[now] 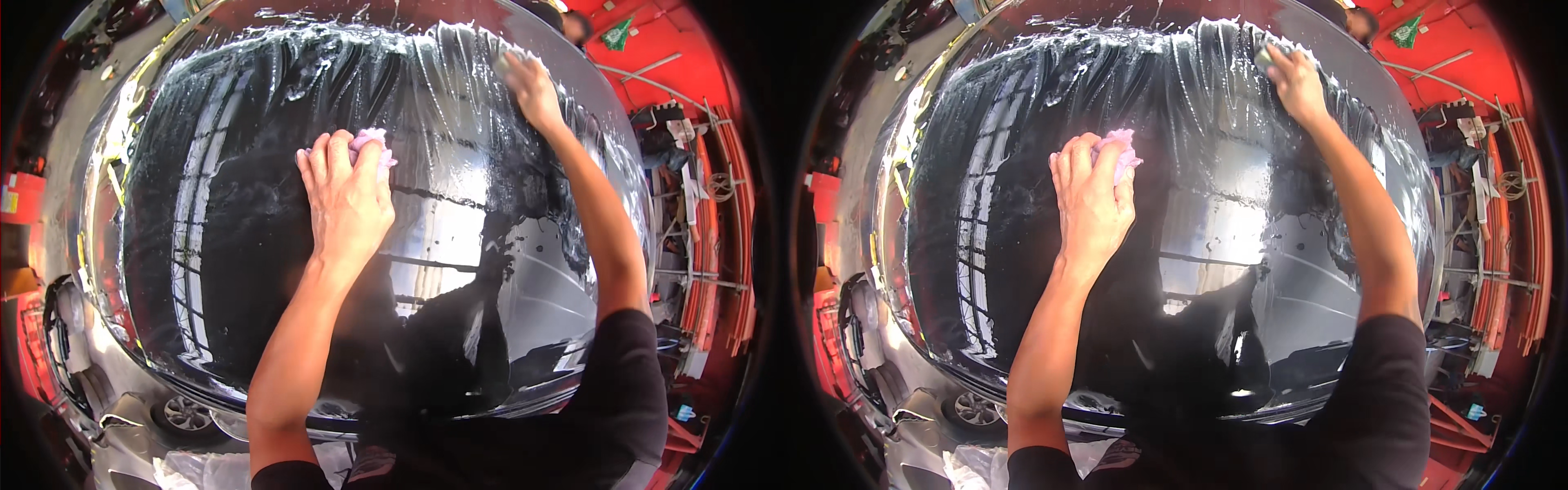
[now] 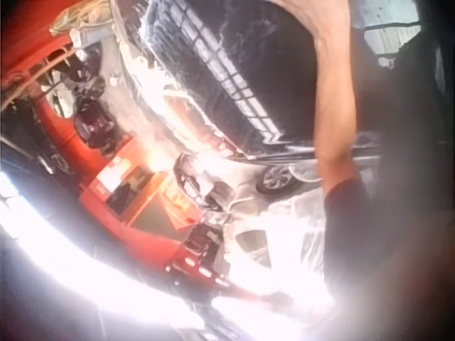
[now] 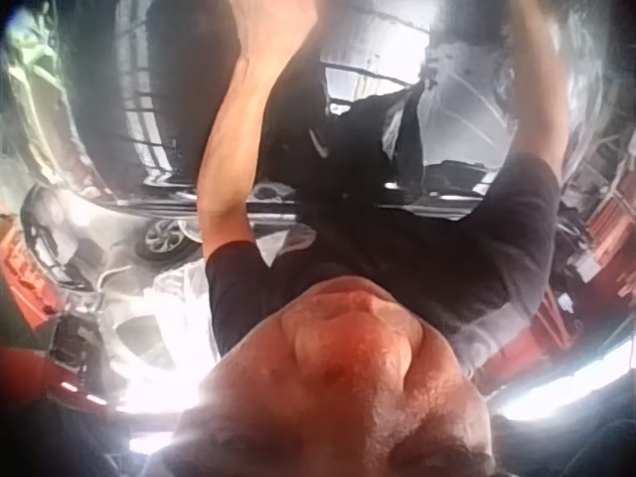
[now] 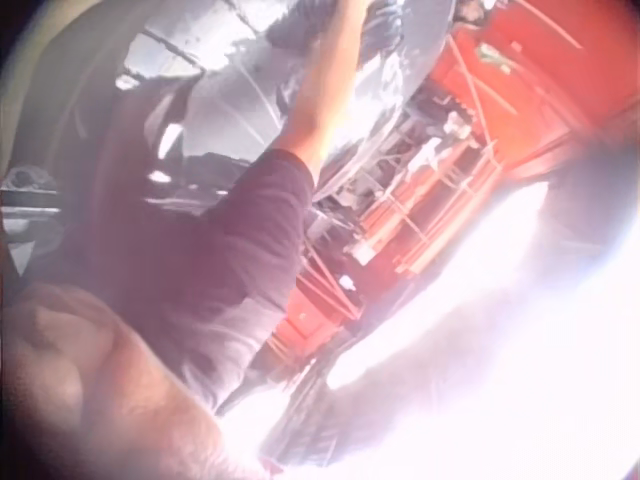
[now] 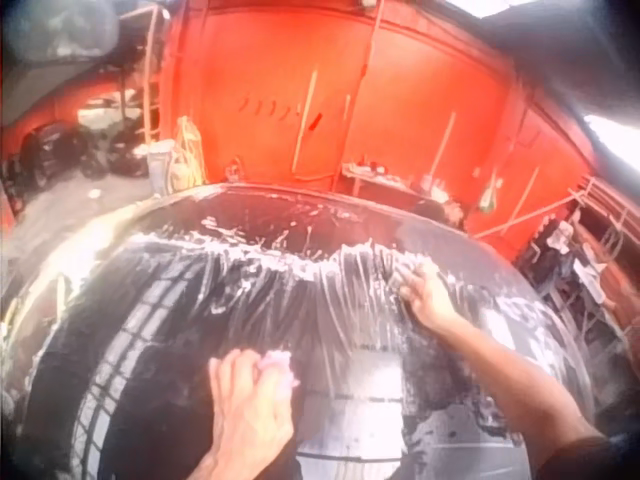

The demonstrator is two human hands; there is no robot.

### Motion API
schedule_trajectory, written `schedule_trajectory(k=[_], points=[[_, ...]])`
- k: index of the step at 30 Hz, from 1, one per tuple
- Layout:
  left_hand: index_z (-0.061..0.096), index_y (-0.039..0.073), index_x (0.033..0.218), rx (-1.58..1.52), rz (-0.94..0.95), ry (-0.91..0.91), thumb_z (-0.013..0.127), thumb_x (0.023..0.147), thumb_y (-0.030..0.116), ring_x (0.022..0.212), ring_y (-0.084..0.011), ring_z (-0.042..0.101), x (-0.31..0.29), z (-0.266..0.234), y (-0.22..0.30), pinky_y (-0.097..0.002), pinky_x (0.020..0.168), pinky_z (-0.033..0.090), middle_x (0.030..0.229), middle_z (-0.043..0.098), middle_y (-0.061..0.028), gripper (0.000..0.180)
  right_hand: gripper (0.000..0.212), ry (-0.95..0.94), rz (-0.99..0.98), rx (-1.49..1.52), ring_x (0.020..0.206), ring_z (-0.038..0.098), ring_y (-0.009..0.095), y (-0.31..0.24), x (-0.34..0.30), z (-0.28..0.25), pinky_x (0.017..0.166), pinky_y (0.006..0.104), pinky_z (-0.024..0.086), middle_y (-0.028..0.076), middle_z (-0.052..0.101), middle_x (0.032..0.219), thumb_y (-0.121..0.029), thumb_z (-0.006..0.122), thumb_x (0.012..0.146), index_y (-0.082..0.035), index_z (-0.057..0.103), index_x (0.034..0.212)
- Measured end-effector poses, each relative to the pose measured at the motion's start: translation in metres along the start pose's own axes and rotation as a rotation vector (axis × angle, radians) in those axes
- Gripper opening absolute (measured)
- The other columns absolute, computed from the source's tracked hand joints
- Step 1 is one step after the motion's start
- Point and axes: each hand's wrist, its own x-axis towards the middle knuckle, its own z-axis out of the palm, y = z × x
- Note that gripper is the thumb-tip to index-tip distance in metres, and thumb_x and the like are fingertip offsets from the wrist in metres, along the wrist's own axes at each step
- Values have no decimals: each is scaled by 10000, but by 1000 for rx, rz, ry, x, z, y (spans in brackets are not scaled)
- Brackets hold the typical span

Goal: The person scrubs the hood of a black car with a sponge and a cloth, applying a white cleaning solution. They repeatedly wipe the surface, occasionally dipping the sponge into a bucket of water to rinse it.

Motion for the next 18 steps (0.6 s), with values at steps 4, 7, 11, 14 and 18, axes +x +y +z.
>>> schedule_trajectory(k=[4, 7, 11, 14, 18], points=[[678, 81, 1284, 59, -18, 9, 741, 856, 22, 1400, -434, 466, -3, -11, 0, -701, 1222, 309, 1378, 540, -203, 436, 536, -66, -187, 229, 1111, 657, 405, -50, -71, -43, 1003, 471, 538, 191, 621, 1234, -106, 713, 999, -165, 631, 1526], [668, 40, 1222, 7, 35, 19, 696, 969, 162, 1361, -502, 477, 1, -3, 11, -748, 1171, 331, 1359, 535, -249, 282, 515, -1, -221, 59, 1109, 663, 405, 6, 5, -20, 972, 485, 546, 183, 663, 1203, -154, 674, 1026, -201, 613, 1536], [674, 38, 1216, -37, 52, 9, 686, 970, 149, 1369, -508, 474, 2, 8, 11, -749, 1181, 320, 1362, 534, -256, 270, 521, -5, 190, -297, 1197, 667, 439, 17, 80, 39, 962, 525, 570, 211, 670, 1311, -301, 653, 1018, -272, 593, 1535], [676, 37, 1209, -19, 6, 27, 677, 962, 134, 1371, -512, 474, -1, 1, 0, -748, 1190, 307, 1360, 536, -259, 266, 522, -19, -34, -35, 1161, 673, 425, -31, 32, 26, 957, 503, 570, 211, 660, 1290, -182, 680, 1009, -210, 614, 1526], [671, 32, 1195, 27, -17, 22, 661, 936, 105, 1372, -514, 467, -4, -5, -5, -747, 1200, 293, 1340, 538, -264, 270, 573, -51, -288, 204, 1116, 675, 400, -93, -46, -22, 973, 464, 565, 209, 643, 1268, -92, 718, 992, -184, 608, 1547]])
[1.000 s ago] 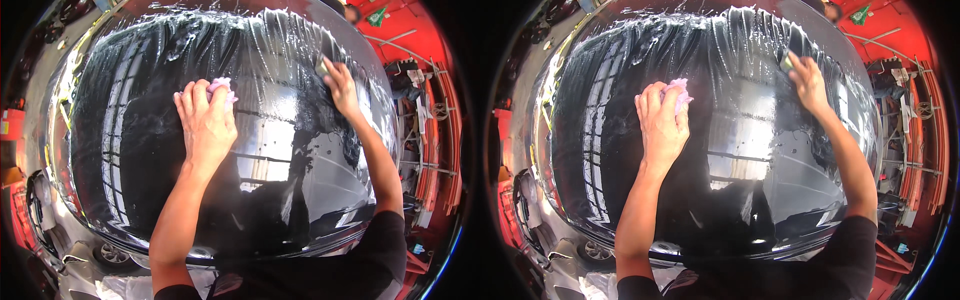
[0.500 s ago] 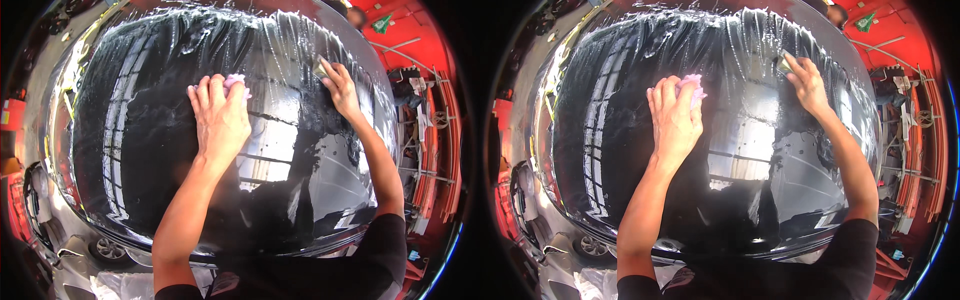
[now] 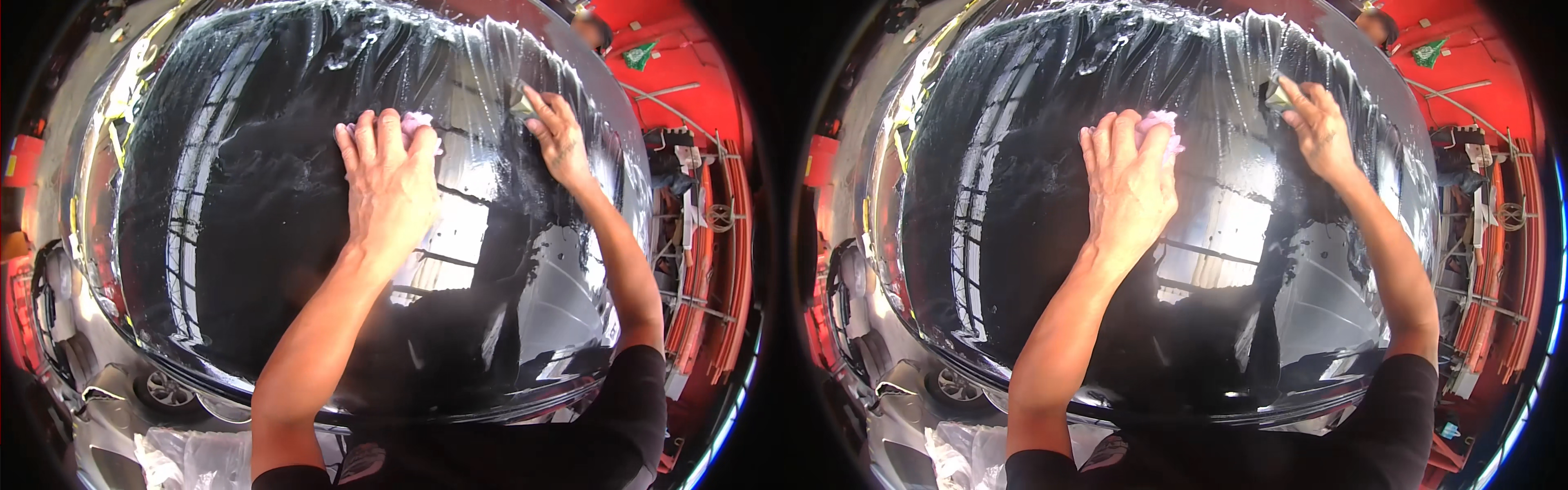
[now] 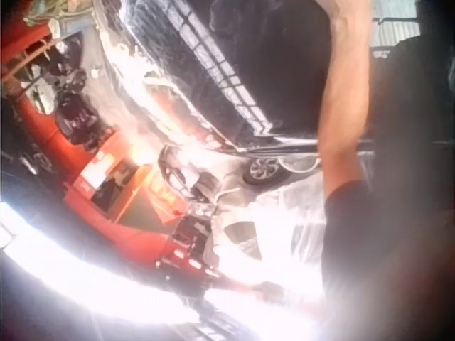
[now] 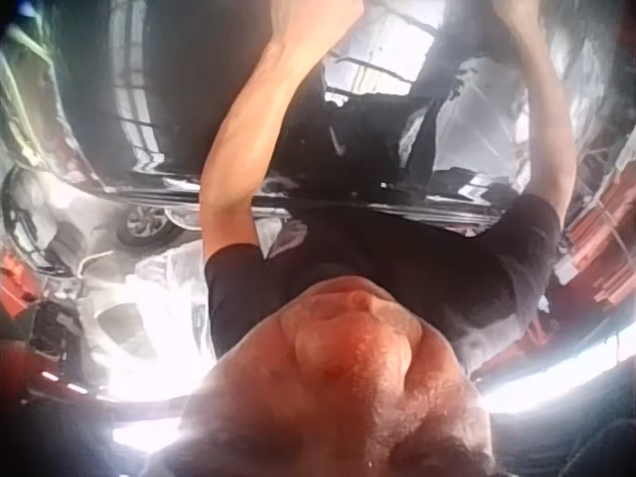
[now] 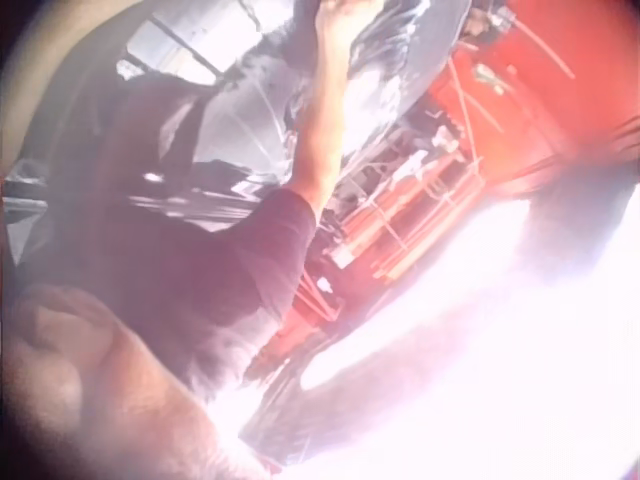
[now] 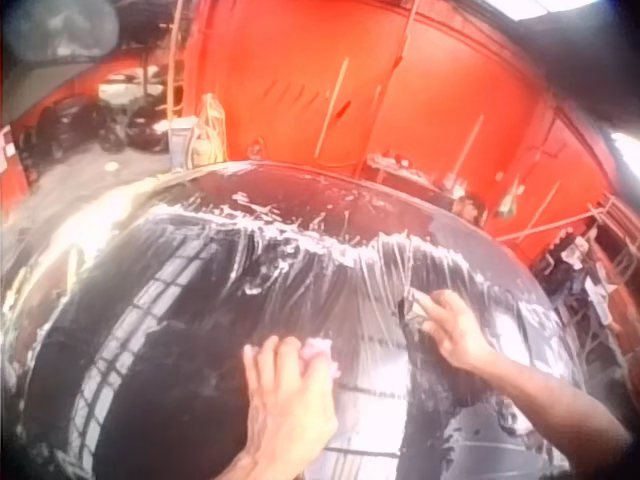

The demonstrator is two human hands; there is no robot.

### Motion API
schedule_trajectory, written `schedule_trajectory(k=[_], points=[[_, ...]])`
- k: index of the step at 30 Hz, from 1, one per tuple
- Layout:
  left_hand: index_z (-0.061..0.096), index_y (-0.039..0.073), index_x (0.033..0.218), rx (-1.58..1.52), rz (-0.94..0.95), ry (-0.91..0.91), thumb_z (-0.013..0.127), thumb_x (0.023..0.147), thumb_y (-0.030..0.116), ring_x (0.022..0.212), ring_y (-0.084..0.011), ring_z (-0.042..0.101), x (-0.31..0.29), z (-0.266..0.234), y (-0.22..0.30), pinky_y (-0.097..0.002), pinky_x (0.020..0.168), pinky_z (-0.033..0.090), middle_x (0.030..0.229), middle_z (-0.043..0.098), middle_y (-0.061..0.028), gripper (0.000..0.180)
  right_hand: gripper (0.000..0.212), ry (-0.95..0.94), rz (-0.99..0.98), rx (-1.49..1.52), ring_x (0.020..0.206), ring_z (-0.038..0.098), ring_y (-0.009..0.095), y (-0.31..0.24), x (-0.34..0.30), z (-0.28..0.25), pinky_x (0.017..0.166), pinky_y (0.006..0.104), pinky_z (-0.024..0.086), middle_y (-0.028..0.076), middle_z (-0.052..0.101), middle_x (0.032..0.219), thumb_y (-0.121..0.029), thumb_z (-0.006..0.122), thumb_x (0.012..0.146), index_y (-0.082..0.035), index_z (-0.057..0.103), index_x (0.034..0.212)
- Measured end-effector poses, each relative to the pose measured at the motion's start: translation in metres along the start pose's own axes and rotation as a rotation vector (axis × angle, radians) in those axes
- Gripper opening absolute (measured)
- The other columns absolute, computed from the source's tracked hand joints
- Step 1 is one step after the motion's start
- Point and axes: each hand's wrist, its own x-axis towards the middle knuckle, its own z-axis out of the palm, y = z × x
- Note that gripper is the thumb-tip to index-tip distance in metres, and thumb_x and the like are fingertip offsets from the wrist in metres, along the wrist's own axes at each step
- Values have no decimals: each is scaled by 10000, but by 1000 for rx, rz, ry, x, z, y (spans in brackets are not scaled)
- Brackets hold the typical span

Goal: The person scrubs the hood of a black car with a sponge and a cloth, applying a white cleaning solution. They repeatedly wipe the surface, occasionally dipping the sponge into a bucket of water to rinse it.

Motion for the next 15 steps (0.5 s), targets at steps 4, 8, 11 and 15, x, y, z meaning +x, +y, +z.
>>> schedule_trajectory(k=[4, 8, 11, 15], points=[[685, 39, 1242, -76, 24, -43, 734, 917, 75, 1374, -480, 464, 5, 4, 23, -718, 1201, 307, 1384, 529, -240, 331, 467, 106, 121, -350, 1096, 688, 434, 129, 84, 14, 943, 507, 569, 204, 692, 1174, -231, 640, 1045, -232, 625, 1512], [683, 33, 1229, -76, 28, -43, 722, 931, 81, 1363, -481, 469, 5, 9, 15, -723, 1196, 307, 1370, 532, -242, 304, 478, 78, 295, -422, 1136, 694, 424, 122, 107, 50, 939, 529, 586, 195, 683, 1230, -244, 684, 1004, -224, 640, 1479], [683, 30, 1219, -48, 2, -8, 706, 950, 97, 1356, -486, 472, 4, 1, 2, -730, 1190, 308, 1358, 535, -242, 278, 519, 53, 106, -167, 1103, 691, 410, 43, 60, 32, 934, 481, 586, 197, 668, 1214, -149, 706, 1003, -199, 630, 1513], [692, 33, 1206, -5, 0, 15, 697, 971, 126, 1350, -493, 478, 1, 2, 2, -743, 1180, 309, 1346, 539, -249, 253, 520, -5, -96, 51, 1076, 690, 406, 16, 31, 5, 938, 482, 575, 207, 660, 1192, -151, 683, 1035, -189, 608, 1548]])
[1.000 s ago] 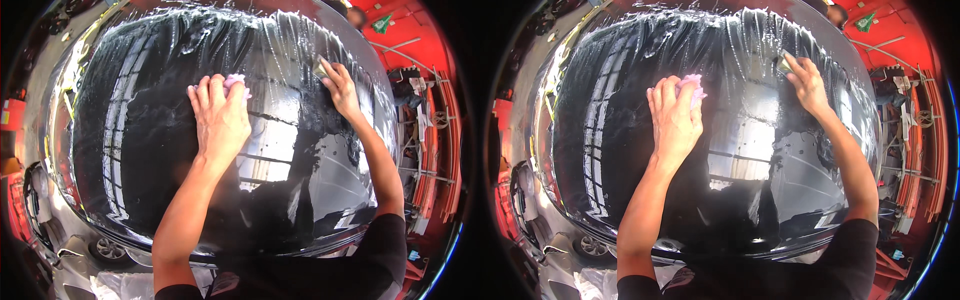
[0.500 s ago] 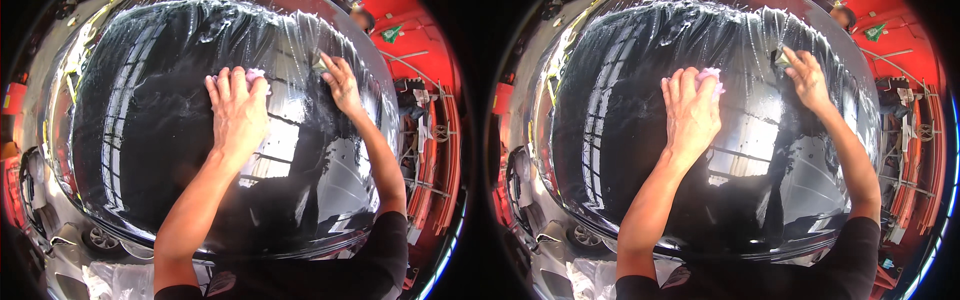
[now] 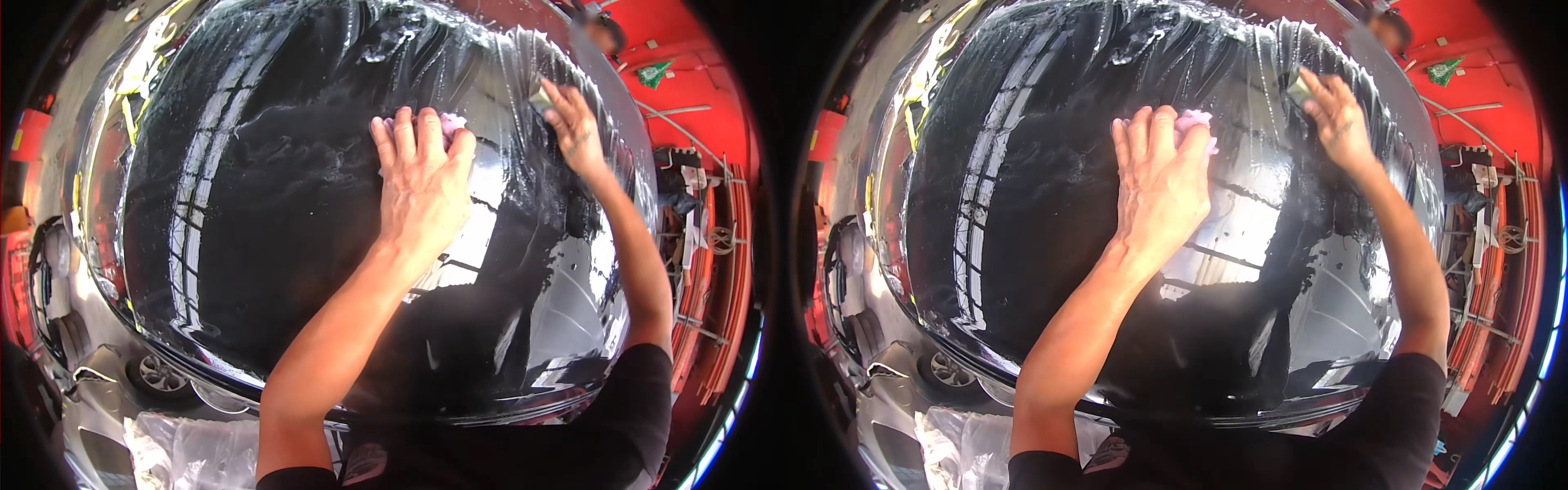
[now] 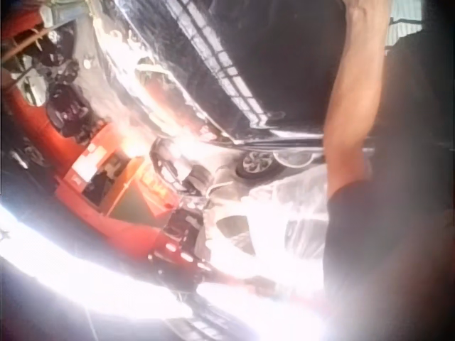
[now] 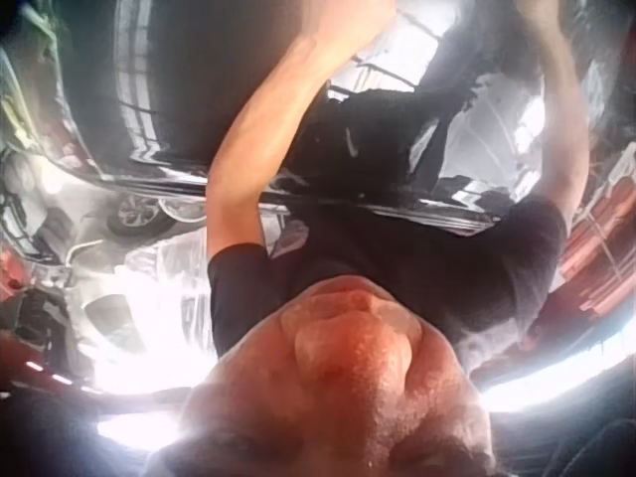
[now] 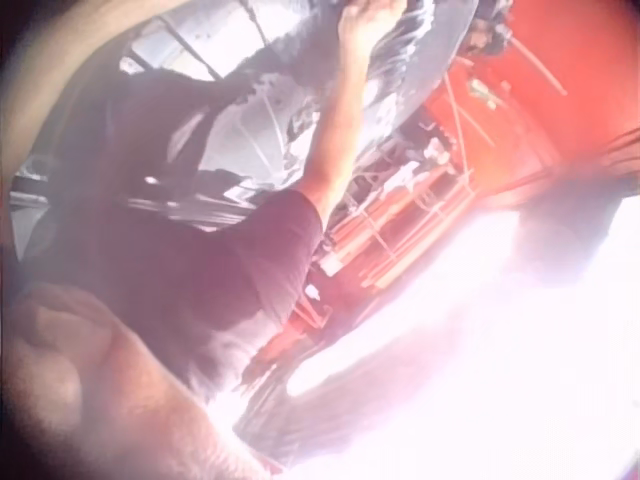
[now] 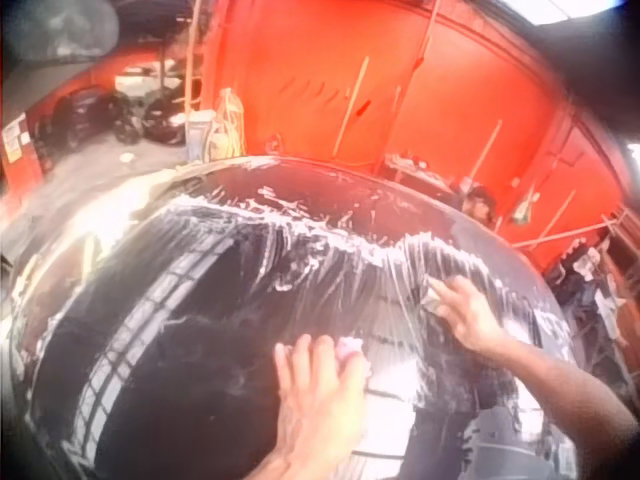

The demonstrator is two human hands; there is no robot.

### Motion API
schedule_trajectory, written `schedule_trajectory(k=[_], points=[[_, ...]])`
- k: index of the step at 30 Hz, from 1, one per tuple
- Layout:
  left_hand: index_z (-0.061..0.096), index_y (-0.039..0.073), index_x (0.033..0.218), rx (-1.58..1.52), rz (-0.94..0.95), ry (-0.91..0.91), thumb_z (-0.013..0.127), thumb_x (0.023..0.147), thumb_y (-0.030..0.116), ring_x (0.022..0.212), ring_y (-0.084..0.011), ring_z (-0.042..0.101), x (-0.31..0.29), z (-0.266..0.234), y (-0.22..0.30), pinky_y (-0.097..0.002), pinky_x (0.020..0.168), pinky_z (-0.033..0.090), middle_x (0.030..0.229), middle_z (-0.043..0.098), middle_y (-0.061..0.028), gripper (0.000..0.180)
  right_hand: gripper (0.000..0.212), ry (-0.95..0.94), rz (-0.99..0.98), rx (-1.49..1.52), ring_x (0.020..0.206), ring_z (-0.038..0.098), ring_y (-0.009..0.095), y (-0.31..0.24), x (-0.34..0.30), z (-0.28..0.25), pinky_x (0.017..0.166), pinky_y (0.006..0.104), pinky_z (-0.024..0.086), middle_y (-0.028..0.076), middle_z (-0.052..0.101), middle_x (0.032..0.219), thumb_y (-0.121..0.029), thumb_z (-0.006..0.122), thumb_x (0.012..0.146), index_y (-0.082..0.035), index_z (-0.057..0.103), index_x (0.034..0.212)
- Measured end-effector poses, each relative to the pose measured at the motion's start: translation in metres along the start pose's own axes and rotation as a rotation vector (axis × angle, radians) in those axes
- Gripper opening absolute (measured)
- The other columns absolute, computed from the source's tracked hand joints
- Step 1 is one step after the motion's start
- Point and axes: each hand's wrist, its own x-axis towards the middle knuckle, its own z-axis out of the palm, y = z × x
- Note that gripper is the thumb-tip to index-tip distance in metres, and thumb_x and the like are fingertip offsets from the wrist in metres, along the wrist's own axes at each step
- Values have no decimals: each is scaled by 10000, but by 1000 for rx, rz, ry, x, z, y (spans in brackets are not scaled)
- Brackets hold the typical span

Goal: The person scrubs the hood of a black car with a sponge and a cloth, applying a white cleaning solution. They repeatedly wipe the surface, occasionally dipping the sponge into a bucket of water to rinse it.

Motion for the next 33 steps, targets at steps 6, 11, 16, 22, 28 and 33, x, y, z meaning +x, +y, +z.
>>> schedule_trajectory(k=[6, 11, 16, 22, 28, 33], points=[[689, 27, 1196, -112, 50, -13, 694, 918, 101, 1346, -517, 484, 8, 10, 13, -751, 1188, 296, 1341, 545, -272, 288, 529, 48, 424, -477, 1140, 694, 429, 134, 82, 36, 943, 536, 574, 220, 669, 1245, -304, 684, 1007, -240, 610, 1526], [693, 23, 1181, -59, 11, 12, 688, 889, 85, 1350, -533, 480, 1, 0, -2, -756, 1198, 287, 1334, 546, -285, 298, 519, -17, 176, -106, 1150, 680, 402, -15, 6, 9, 978, 473, 576, 199, 654, 1255, -168, 692, 1023, -233, 627, 1534], [698, 29, 1212, -85, 25, -32, 692, 914, 102, 1359, -532, 478, 1, 4, 11, -747, 1197, 286, 1360, 552, -291, 306, 501, -5, 221, -164, 1149, 680, 422, 75, 46, 8, 983, 488, 578, 191, 665, 1260, -197, 678, 1039, -235, 614, 1534], [698, 46, 1205, -75, 17, -27, 713, 953, 109, 1339, -471, 485, 5, 3, 6, -707, 1188, 309, 1332, 548, -229, 261, 509, 124, 148, -356, 1057, 679, 432, 93, 46, 40, 923, 518, 559, 220, 658, 1206, -200, 693, 1006, -209, 617, 1509], [696, 41, 1211, 6, -1, -30, 722, 945, 110, 1356, -473, 477, 0, -1, -1, -717, 1186, 321, 1348, 539, -228, 276, 547, -14, 65, -49, 1174, 652, 397, 18, -41, -17, 1033, 448, 541, 197, 653, 1225, -146, 691, 1018, -195, 603, 1555], [675, 38, 1205, -92, 65, -15, 681, 940, 133, 1352, -518, 488, 8, 10, 16, -738, 1200, 301, 1347, 548, -258, 281, 487, 99, 368, -447, 1148, 676, 412, 150, 36, 10, 964, 533, 560, 197, 685, 1183, -258, 666, 1025, -261, 629, 1511]])
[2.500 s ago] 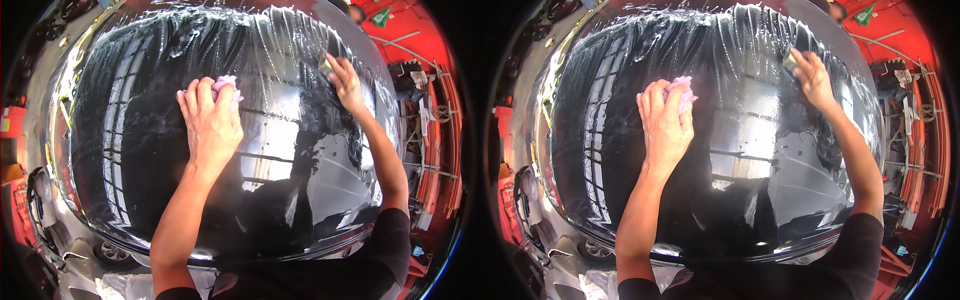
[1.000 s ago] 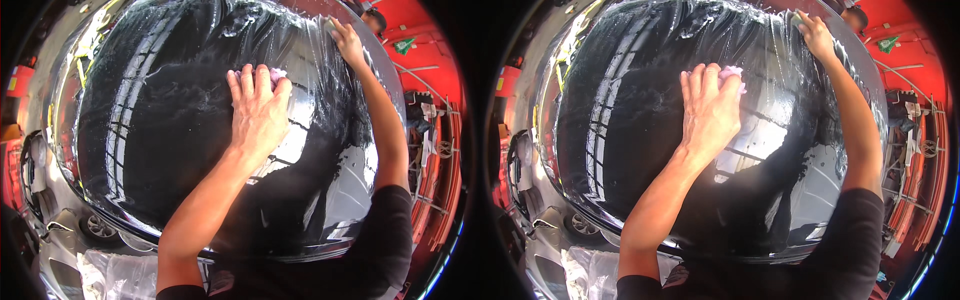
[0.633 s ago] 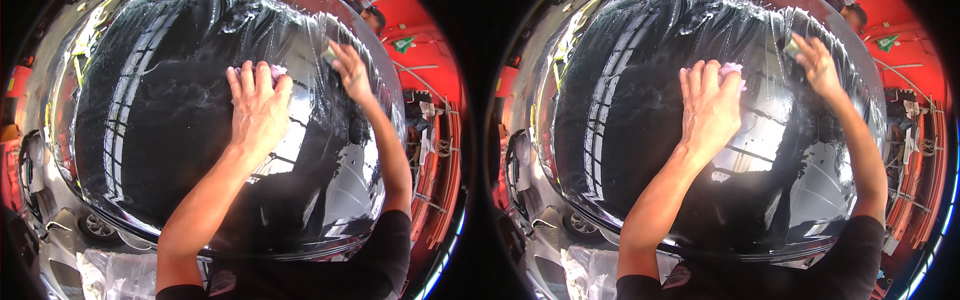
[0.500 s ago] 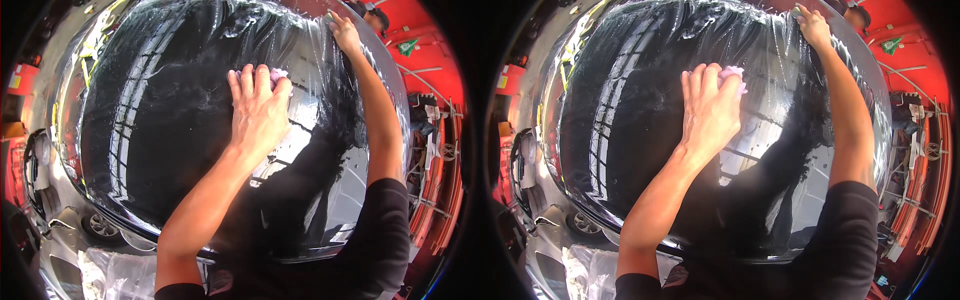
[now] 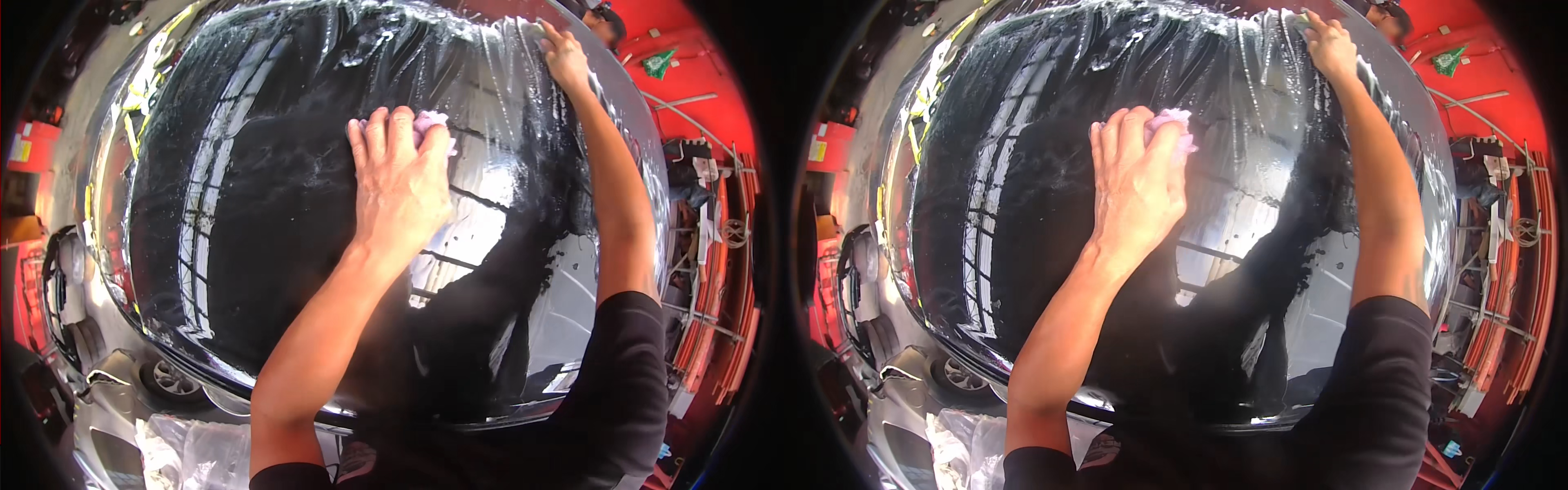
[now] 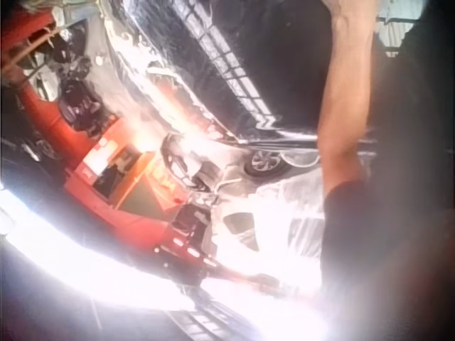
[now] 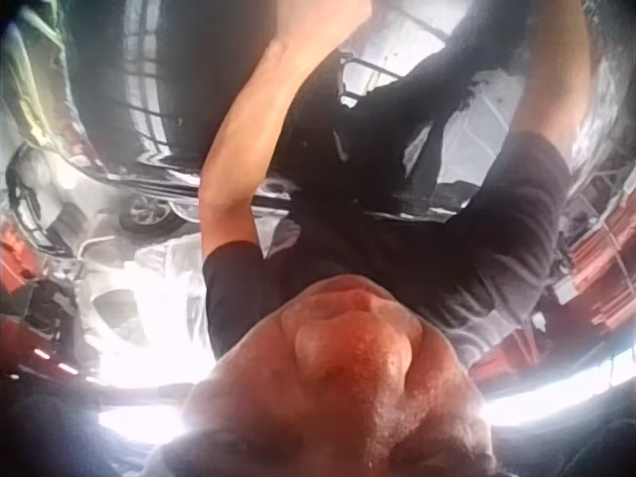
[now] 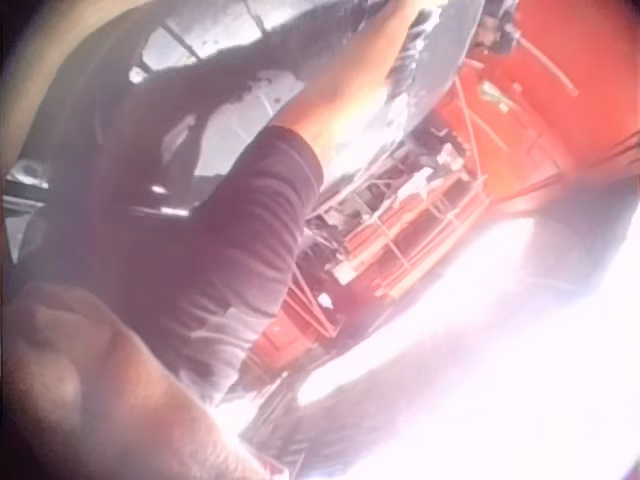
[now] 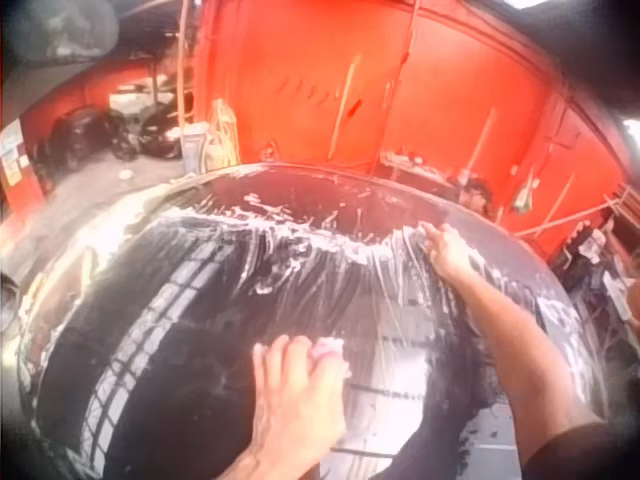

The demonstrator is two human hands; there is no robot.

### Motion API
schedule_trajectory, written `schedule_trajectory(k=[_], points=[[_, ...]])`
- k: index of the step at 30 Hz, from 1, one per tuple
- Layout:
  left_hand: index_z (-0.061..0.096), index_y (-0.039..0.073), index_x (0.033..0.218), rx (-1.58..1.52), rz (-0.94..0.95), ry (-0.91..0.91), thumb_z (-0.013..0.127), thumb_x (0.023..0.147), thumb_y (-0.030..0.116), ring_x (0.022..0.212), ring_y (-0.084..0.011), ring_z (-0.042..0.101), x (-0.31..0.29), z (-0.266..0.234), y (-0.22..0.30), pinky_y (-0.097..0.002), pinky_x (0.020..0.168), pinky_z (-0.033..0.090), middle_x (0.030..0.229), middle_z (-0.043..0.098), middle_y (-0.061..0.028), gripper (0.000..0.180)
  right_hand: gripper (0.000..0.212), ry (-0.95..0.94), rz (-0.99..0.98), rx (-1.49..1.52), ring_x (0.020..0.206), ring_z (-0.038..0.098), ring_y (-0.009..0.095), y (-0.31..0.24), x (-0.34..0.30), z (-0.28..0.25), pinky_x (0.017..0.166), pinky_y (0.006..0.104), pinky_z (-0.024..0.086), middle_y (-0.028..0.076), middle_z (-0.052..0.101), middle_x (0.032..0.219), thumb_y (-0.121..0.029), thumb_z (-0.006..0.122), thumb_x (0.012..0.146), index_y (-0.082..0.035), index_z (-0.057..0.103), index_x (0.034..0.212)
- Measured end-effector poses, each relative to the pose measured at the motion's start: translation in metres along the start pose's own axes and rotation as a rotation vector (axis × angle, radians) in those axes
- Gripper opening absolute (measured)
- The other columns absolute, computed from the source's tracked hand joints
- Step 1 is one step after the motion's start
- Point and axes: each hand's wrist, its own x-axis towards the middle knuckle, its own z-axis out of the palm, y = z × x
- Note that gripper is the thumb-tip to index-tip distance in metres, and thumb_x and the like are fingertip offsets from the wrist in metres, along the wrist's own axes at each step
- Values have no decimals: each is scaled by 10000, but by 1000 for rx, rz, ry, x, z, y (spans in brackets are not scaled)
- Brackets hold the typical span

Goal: The person scrubs the hood of a black car with a sponge and a cloth, applying a white cleaning solution. They repeatedly wipe the surface, occasionally dipping the sponge into a bucket of water to rinse it.

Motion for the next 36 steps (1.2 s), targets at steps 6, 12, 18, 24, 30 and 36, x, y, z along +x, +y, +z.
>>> schedule_trajectory(k=[6, 12, 18, 24, 30, 36], points=[[693, 65, 1249, 90, -64, 11, 743, 887, 59, 1369, -443, 480, -6, -15, -15, -698, 1212, 316, 1350, 554, -204, 366, 534, -80, -172, 380, 1120, 655, 397, -77, -123, -92, 980, 460, 532, 196, 624, 1204, -123, 694, 1012, -174, 618, 1539], [682, 69, 1264, 47, -25, -20, 739, 858, 35, 1368, -451, 473, -5, -4, -1, -689, 1208, 317, 1339, 546, -202, 411, 514, -71, -99, 210, 1111, 684, 411, 11, -61, -51, 982, 505, 559, 198, 660, 1214, -166, 661, 1028, -227, 617, 1537], [698, 98, 1234, 75, -13, 26, 747, 860, 44, 1290, -399, 521, -1, -10, -14, -631, 1154, 358, 1278, 579, -167, 381, 496, 33, -117, 216, 1103, 670, 431, -8, -62, -24, 961, 504, 537, 220, 666, 1204, -197, 697, 1014, -207, 646, 1507], [695, 87, 1241, 121, -24, 18, 742, 879, 44, 1288, -396, 522, -5, -15, -12, -626, 1143, 362, 1291, 579, -172, 367, 532, -142, -146, 402, 1160, 668, 397, -20, -154, -105, 1026, 452, 538, 207, 637, 1263, -109, 680, 1010, -173, 626, 1535], [697, 73, 1244, 16, 34, 26, 743, 891, 49, 1273, -390, 527, 1, 0, -6, -569, 1123, 371, 1290, 584, -171, 356, 443, 39, 91, 36, 1084, 678, 440, 67, -49, -10, 975, 504, 545, 207, 680, 1154, -269, 655, 1044, -235, 660, 1486], [678, 68, 1263, 105, -43, -18, 732, 916, 92, 1353, -443, 483, -5, -14, -11, -685, 1184, 330, 1348, 545, -199, 352, 528, -161, -33, 391, 1186, 659, 365, -30, -190, -121, 1061, 438, 522, 182, 630, 1283, -89, 687, 1003, -132, 633, 1527]])
